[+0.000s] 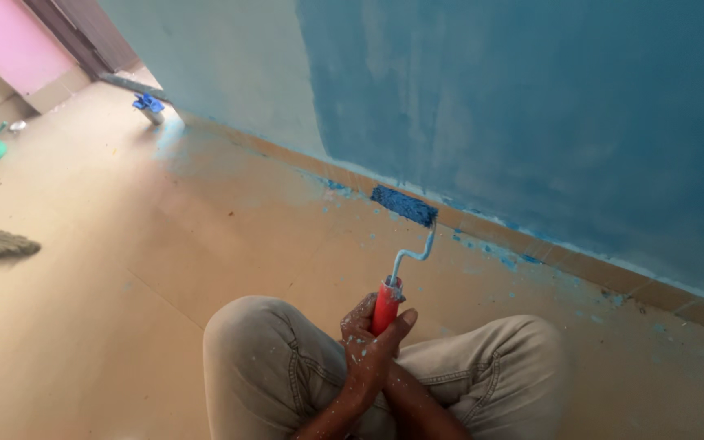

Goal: The person sits on the tiled floor and paints the lower section of an interior wall blue using a small paint roller, making vertical and horizontal strokes along the wall base. Near the end, the person dips the roller into a paint bucket on the floor to reload it with paint.

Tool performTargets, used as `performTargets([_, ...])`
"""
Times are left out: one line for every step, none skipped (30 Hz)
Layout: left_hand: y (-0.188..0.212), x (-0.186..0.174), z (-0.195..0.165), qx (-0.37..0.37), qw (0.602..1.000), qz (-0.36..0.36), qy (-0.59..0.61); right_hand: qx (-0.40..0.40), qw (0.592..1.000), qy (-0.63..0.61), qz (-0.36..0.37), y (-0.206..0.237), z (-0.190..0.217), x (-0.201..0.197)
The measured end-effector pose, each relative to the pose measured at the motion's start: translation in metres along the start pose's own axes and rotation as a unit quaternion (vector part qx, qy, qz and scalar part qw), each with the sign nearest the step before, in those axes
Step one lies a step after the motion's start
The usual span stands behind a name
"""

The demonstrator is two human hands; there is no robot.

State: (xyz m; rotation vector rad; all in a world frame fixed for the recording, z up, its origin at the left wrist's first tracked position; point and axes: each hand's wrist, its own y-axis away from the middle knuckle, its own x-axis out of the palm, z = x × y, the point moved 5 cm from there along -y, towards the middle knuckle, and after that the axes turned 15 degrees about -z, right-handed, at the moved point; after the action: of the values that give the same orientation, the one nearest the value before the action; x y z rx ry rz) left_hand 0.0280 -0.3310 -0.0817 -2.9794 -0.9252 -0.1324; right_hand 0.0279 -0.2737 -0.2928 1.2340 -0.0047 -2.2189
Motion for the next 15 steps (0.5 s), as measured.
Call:
performTargets([-0.003,-0.001,0.004,-0.031,0.999,-0.005,-0.002,0.001,1.000,0.000,-0.002,0.002,0.004,-0.004])
performTargets([-0.007,0.000,0.009,-0.060,0.998,-0.010,-0.003,0.001,1.000,-0.003,-0.004,0.003,0.009,-0.009])
performTargets([-0.013,-0.002,0.009,-0.041,0.999,-0.012,-0.010,-0.001,1.000,-0.006,-0.003,0.004,0.016,-0.013])
performTargets([-0.016,-0.004,0.011,-0.031,0.999,-0.017,-0.015,-0.003,1.000,-0.004,-0.002,0.004,0.022,-0.018])
performTargets([-0.021,-0.006,0.013,-0.016,0.999,-0.027,-0.014,-0.006,1.000,-0.004,0.002,0.003,0.030,-0.022])
performTargets([-0.025,-0.011,0.018,-0.029,0.999,-0.038,-0.023,-0.011,1.000,-0.004,0.002,0.002,0.038,-0.026])
performTargets([-0.027,-0.015,0.024,-0.044,0.998,-0.042,-0.032,-0.015,1.000,-0.008,0.001,0.000,0.046,-0.029])
performTargets([-0.034,-0.017,0.030,-0.053,0.997,-0.041,-0.038,-0.017,1.000,-0.009,-0.003,-0.002,0.054,-0.033])
performTargets([-0.040,-0.021,0.032,-0.025,0.997,-0.046,-0.065,-0.020,1.000,-0.017,-0.003,-0.004,0.061,-0.036])
performTargets([-0.042,-0.026,0.036,-0.005,0.994,-0.048,-0.096,-0.022,0.999,-0.022,-0.008,-0.005,0.068,-0.040])
performTargets([-0.051,-0.028,0.038,0.024,0.991,-0.045,-0.125,-0.021,0.999,-0.032,-0.015,-0.007,0.073,-0.042])
performTargets([-0.062,-0.030,0.041,0.025,0.994,-0.046,-0.099,-0.023,0.999,-0.039,-0.023,-0.010,0.075,-0.043])
performTargets([-0.066,-0.033,0.046,0.017,0.996,-0.048,-0.075,-0.024,0.998,-0.049,-0.031,-0.010,0.077,-0.044])
performTargets([-0.071,-0.036,0.050,0.007,0.997,-0.050,-0.050,-0.024,0.997,-0.058,-0.042,-0.011,0.077,-0.045])
performTargets([-0.080,-0.038,0.052,0.012,0.997,-0.051,-0.050,-0.027,0.996,-0.067,-0.052,-0.012,0.075,-0.044])
